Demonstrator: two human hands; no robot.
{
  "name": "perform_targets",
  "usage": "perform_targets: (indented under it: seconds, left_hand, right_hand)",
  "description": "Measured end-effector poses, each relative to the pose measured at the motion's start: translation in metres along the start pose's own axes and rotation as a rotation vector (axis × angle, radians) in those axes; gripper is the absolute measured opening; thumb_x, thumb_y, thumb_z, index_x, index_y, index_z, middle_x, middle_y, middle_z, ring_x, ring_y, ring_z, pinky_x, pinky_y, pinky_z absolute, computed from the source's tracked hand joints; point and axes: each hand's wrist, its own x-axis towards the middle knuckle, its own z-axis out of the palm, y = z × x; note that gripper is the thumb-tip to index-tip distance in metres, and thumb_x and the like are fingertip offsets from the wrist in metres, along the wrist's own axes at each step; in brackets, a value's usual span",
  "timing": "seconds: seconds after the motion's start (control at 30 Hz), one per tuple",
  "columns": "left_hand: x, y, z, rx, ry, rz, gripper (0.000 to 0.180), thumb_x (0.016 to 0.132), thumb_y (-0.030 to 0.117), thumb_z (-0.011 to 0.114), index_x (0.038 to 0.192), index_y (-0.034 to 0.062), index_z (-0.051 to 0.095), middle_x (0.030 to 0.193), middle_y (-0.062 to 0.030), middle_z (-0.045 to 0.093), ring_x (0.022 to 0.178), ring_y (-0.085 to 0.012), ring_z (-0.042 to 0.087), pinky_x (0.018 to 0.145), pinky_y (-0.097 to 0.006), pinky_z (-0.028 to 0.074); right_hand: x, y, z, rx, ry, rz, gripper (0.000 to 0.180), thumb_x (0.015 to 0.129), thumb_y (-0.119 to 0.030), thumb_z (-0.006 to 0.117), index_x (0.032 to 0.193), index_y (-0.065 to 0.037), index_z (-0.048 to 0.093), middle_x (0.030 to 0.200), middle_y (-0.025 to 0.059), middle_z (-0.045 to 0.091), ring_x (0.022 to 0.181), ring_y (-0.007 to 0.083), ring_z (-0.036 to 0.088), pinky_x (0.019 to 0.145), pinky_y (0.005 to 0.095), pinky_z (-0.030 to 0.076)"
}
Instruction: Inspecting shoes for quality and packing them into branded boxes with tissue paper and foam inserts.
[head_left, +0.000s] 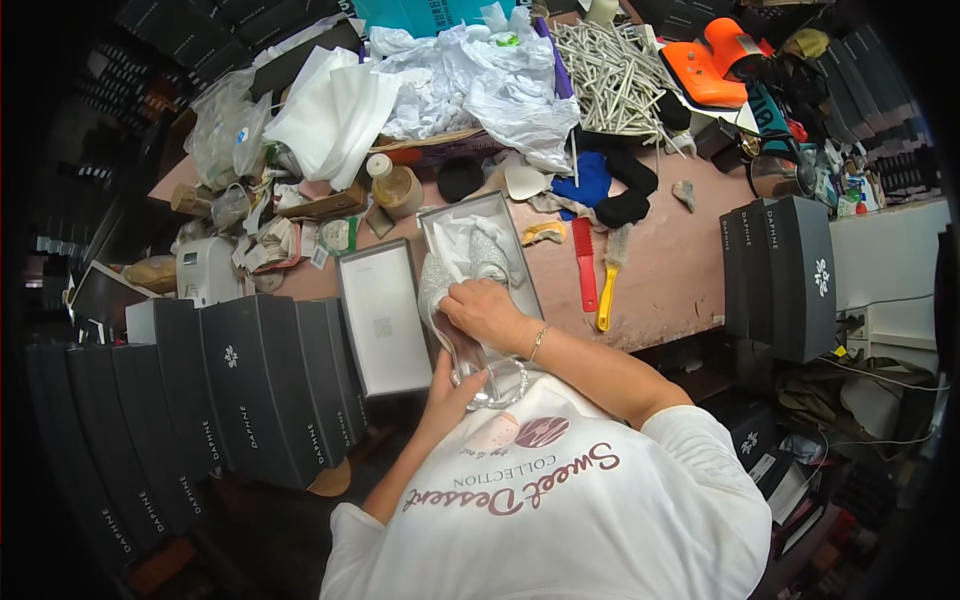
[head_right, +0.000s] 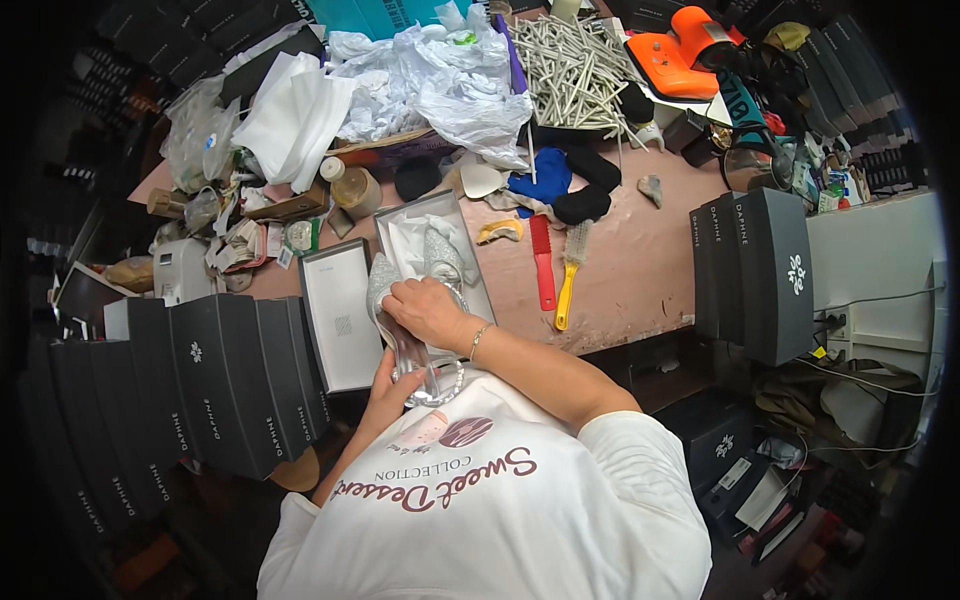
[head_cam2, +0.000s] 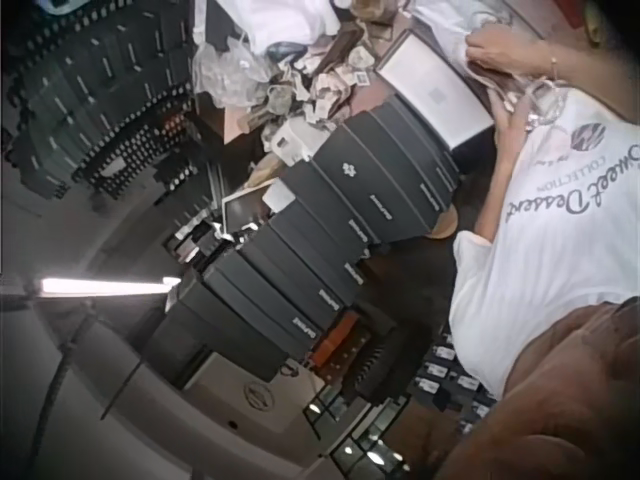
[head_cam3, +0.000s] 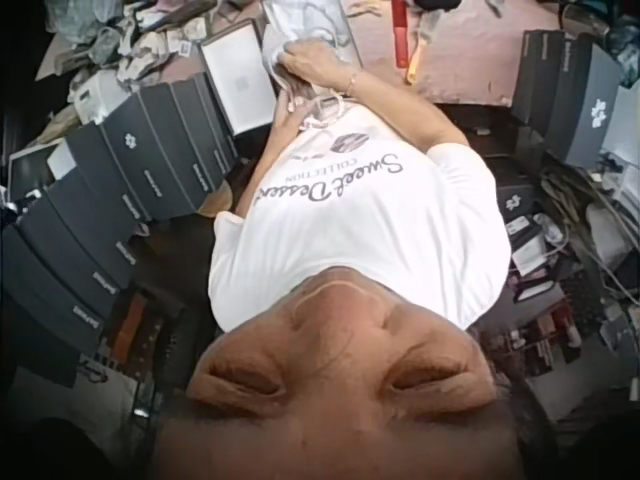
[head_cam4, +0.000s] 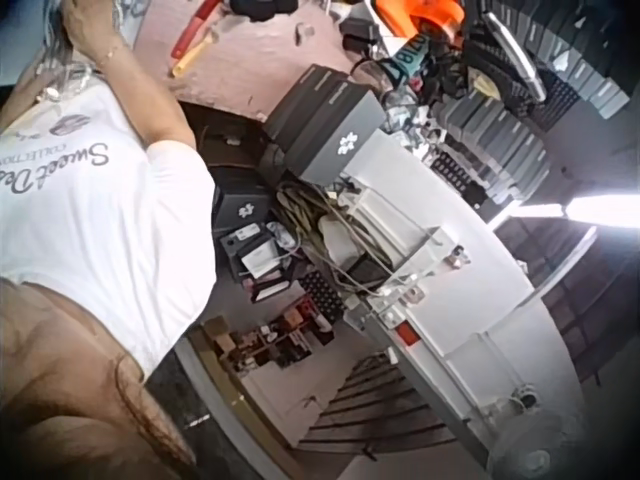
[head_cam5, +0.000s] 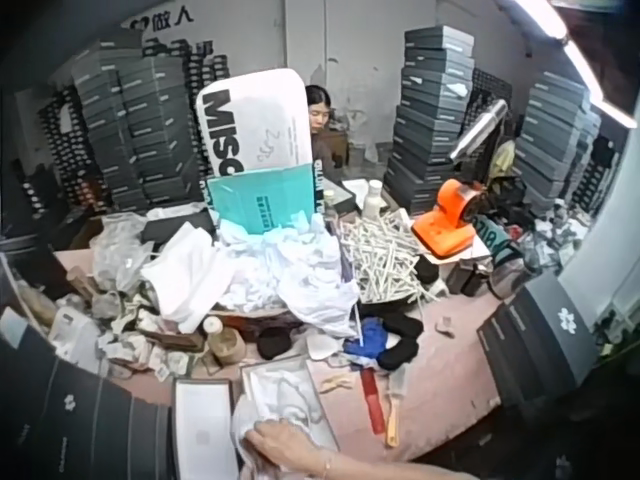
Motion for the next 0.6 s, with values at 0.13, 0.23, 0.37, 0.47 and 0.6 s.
perform_targets:
  seconds: [0.13, 0.23, 0.37, 0.47, 0.6]
  left_hand:
    - [0.014, -0.011, -0.007, 0.017, 0.022, -0.002, 0.066, 0.084, 0.004, 0.058, 0.142, 0.0007, 0.026, 0.119, -0.0099, 0.051, 0.106, -0.0151, 0.053, 0.089, -0.028, 0.045]
    - [0.02, -0.012, -0.008, -0.023, 0.063, -0.033, 0.062, 0.085, 0.004, 0.057, 0.14, 0.0013, 0.029, 0.117, -0.0097, 0.053, 0.102, -0.0152, 0.056, 0.086, -0.028, 0.047]
    - [0.024, 0.009, -0.001, -0.175, 0.093, -0.126, 0.059, 0.085, 0.006, 0.056, 0.138, 0.0027, 0.031, 0.114, -0.0111, 0.054, 0.103, -0.021, 0.059, 0.084, -0.031, 0.051]
    - [0.029, 0.014, 0.002, -0.241, 0.068, -0.148, 0.059, 0.087, 0.008, 0.056, 0.139, 0.0029, 0.03, 0.114, -0.01, 0.054, 0.101, -0.0177, 0.058, 0.086, -0.03, 0.049]
    - [0.033, 0.013, 0.005, -0.103, 0.06, -0.089, 0.059, 0.089, 0.011, 0.056, 0.14, 0.0029, 0.029, 0.114, -0.0085, 0.054, 0.098, -0.0142, 0.057, 0.086, -0.027, 0.046]
  right_hand:
    - [-0.02, 0.003, -0.021, 0.173, -0.036, 0.06, 0.012, 0.08, -0.016, 0.061, 0.082, -0.007, 0.054, 0.078, 0.0076, 0.055, 0.071, 0.0255, 0.06, 0.06, 0.0355, 0.048]
    - [-0.042, 0.006, -0.054, 0.524, 0.034, 0.29, 0.013, 0.082, -0.011, 0.067, 0.082, -0.004, 0.056, 0.072, 0.0096, 0.054, 0.061, 0.021, 0.056, 0.055, 0.031, 0.046]
    - [-0.082, 0.092, -0.04, 0.291, 0.143, 0.731, 0.014, 0.08, -0.01, 0.067, 0.081, -0.002, 0.056, 0.078, 0.0131, 0.058, 0.065, 0.028, 0.06, 0.06, 0.0362, 0.048]
    - [-0.09, 0.132, -0.017, 0.087, -0.059, 0.702, 0.018, 0.079, -0.014, 0.069, 0.084, -0.002, 0.056, 0.081, 0.014, 0.06, 0.072, 0.0316, 0.062, 0.064, 0.04, 0.049]
    - [-0.013, 0.165, -0.018, 0.055, 0.195, 0.514, 0.028, 0.077, -0.015, 0.069, 0.101, -0.005, 0.058, 0.087, 0.0146, 0.063, 0.081, 0.0347, 0.064, 0.07, 0.0421, 0.051]
